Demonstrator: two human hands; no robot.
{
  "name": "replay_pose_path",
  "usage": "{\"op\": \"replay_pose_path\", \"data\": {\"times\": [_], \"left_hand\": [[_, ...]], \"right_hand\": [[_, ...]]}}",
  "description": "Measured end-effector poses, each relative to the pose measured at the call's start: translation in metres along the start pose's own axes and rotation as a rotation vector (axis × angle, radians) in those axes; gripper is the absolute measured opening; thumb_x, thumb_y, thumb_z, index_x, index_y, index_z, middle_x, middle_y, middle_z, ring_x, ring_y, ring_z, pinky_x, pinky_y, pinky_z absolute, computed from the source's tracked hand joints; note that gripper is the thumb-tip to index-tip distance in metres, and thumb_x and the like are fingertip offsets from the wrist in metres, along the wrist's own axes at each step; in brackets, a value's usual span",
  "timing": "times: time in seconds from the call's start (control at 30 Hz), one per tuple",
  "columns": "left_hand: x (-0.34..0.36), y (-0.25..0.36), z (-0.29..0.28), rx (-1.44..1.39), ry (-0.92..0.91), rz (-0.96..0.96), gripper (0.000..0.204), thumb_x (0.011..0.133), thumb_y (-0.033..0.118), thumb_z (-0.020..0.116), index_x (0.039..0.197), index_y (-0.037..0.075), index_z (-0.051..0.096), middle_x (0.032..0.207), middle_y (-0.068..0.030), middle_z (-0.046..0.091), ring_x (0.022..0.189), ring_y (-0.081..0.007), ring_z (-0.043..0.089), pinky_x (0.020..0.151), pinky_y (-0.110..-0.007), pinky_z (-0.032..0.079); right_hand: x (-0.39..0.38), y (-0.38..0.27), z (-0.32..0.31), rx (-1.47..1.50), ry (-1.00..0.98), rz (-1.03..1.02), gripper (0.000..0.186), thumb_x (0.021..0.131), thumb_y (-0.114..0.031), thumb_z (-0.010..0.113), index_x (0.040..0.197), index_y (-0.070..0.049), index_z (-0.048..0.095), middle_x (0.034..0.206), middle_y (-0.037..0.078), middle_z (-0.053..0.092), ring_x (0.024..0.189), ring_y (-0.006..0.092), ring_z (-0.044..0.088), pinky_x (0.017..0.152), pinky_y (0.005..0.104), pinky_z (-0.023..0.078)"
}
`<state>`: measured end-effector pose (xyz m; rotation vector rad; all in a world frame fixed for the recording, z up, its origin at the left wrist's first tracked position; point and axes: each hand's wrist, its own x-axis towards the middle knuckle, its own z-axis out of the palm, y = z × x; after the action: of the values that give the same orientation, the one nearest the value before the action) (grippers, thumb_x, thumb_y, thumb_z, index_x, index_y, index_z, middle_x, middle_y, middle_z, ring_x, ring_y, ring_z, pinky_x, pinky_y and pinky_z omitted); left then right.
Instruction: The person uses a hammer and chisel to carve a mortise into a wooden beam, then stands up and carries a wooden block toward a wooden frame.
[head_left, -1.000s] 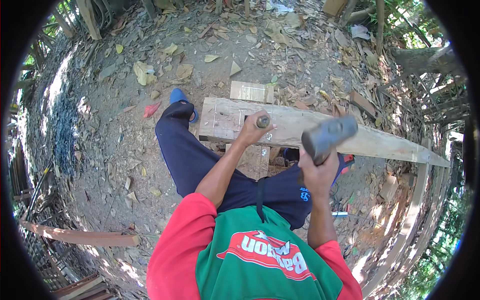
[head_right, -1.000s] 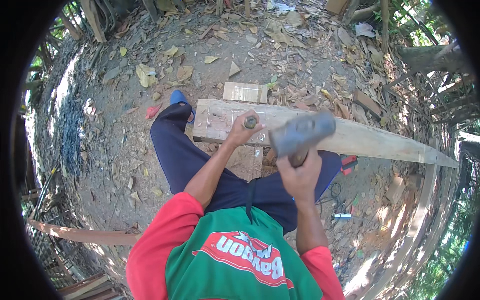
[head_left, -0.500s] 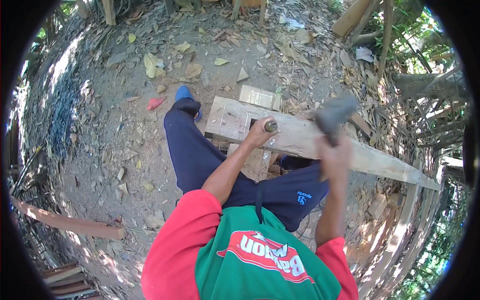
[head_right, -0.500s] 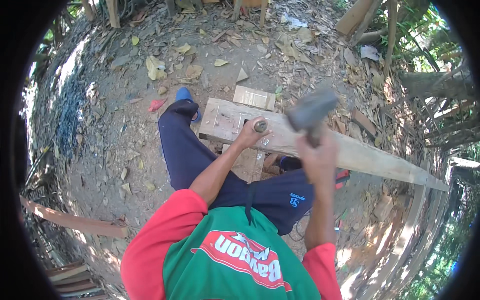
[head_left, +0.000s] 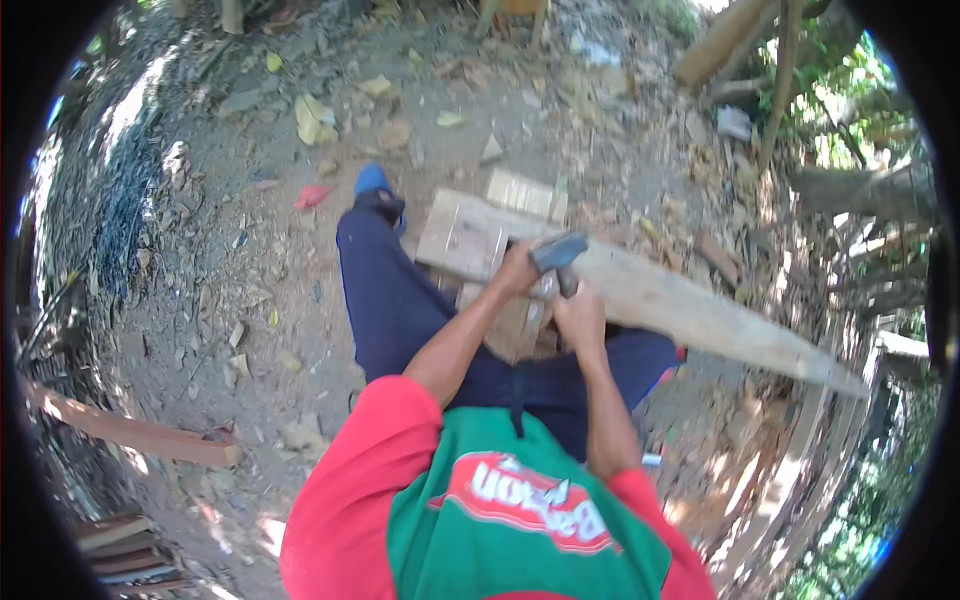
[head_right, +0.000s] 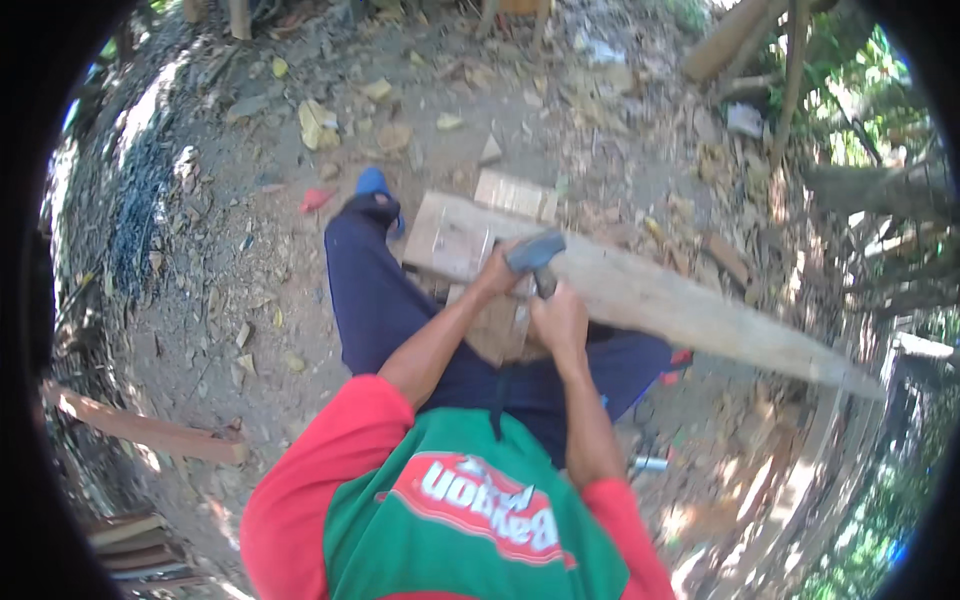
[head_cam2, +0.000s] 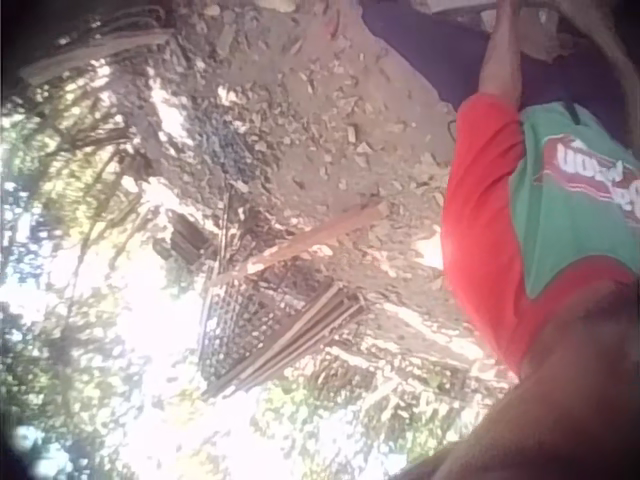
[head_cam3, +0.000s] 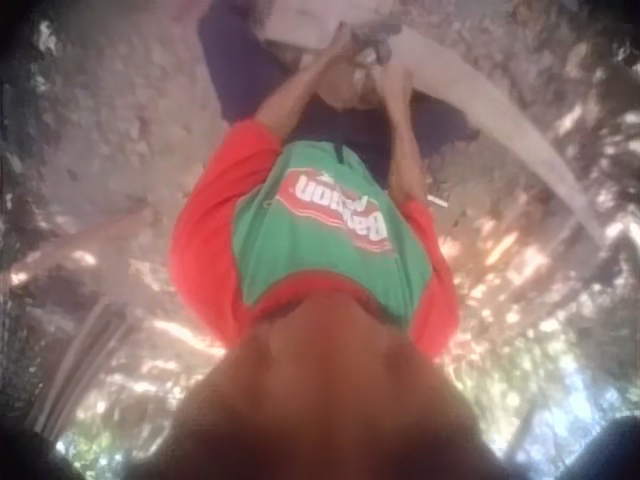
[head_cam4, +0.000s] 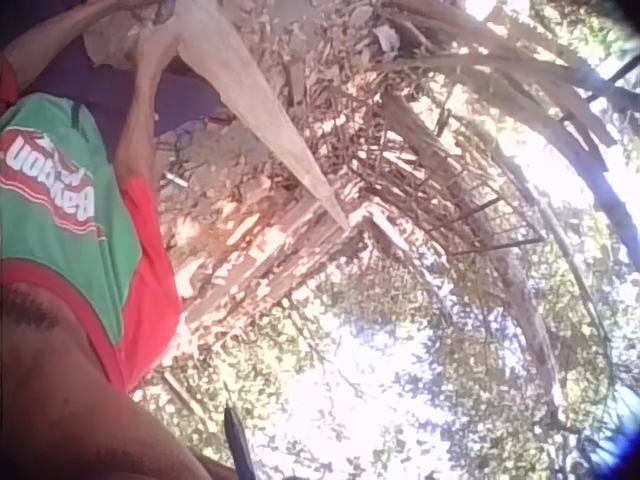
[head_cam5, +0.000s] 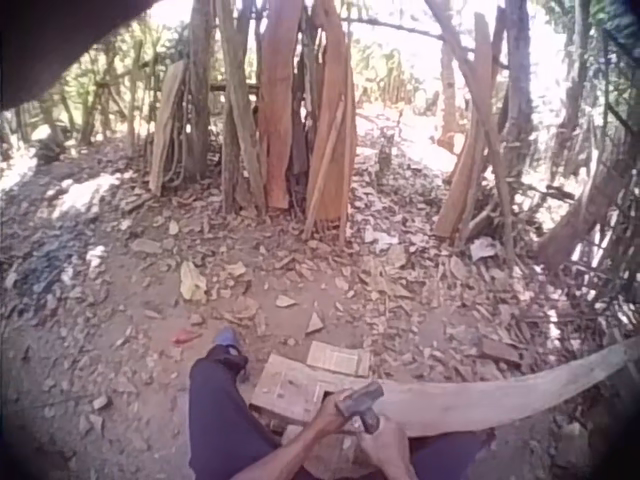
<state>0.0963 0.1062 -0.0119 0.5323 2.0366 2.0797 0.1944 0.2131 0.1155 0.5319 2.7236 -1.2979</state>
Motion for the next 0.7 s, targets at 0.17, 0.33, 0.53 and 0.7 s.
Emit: {"op": "replay_pose_path", "data": {"times": [0.17,0.33,0.53,0.7], "left_hand": [[0.005,0.023,-0.004,0.233,-0.249,-0.118,0.021,0.078,0.009,0.075,0.095,0.003,0.063,0.084,-0.0072,0.066,0.084,-0.0213,0.062,0.079,-0.032,0.049],[0.006,0.039,-0.003,0.167,-0.087,-0.201,0.042,0.072,0.026,0.085,0.101,0.005,0.063,0.096,-0.0134,0.062,0.089,-0.027,0.06,0.08,-0.037,0.049],[-0.045,0.058,-0.075,0.402,0.124,-0.096,0.084,0.066,0.029,0.086,0.135,0.001,0.047,0.133,-0.0163,0.053,0.125,-0.0309,0.051,0.107,-0.042,0.038],[-0.074,0.073,-0.063,0.408,0.188,-0.194,0.095,0.06,0.039,0.09,0.136,0.0,0.046,0.132,-0.0187,0.052,0.127,-0.0338,0.048,0.107,-0.045,0.037]], "right_hand": [[-0.021,0.021,-0.01,0.246,-0.043,0.358,0.015,0.078,-0.009,0.063,0.088,0.002,0.058,0.057,0.009,0.056,0.046,0.0164,0.055,0.045,0.0349,0.045],[-0.019,0.06,-0.02,0.401,-0.023,0.488,0.013,0.082,-0.01,0.062,0.08,-0.004,0.051,0.056,0.002,0.051,0.041,0.0116,0.048,0.038,0.0289,0.04],[-0.002,0.087,-0.023,0.168,-0.067,0.646,0.021,0.083,-0.015,0.064,0.09,0.0,0.052,0.069,0.012,0.056,0.06,0.0217,0.056,0.054,0.0348,0.046],[-0.003,0.117,-0.007,0.033,-0.124,0.612,0.041,0.081,-0.017,0.066,0.112,0.007,0.053,0.095,0.031,0.064,0.098,0.0457,0.063,0.087,0.0478,0.048]]}}
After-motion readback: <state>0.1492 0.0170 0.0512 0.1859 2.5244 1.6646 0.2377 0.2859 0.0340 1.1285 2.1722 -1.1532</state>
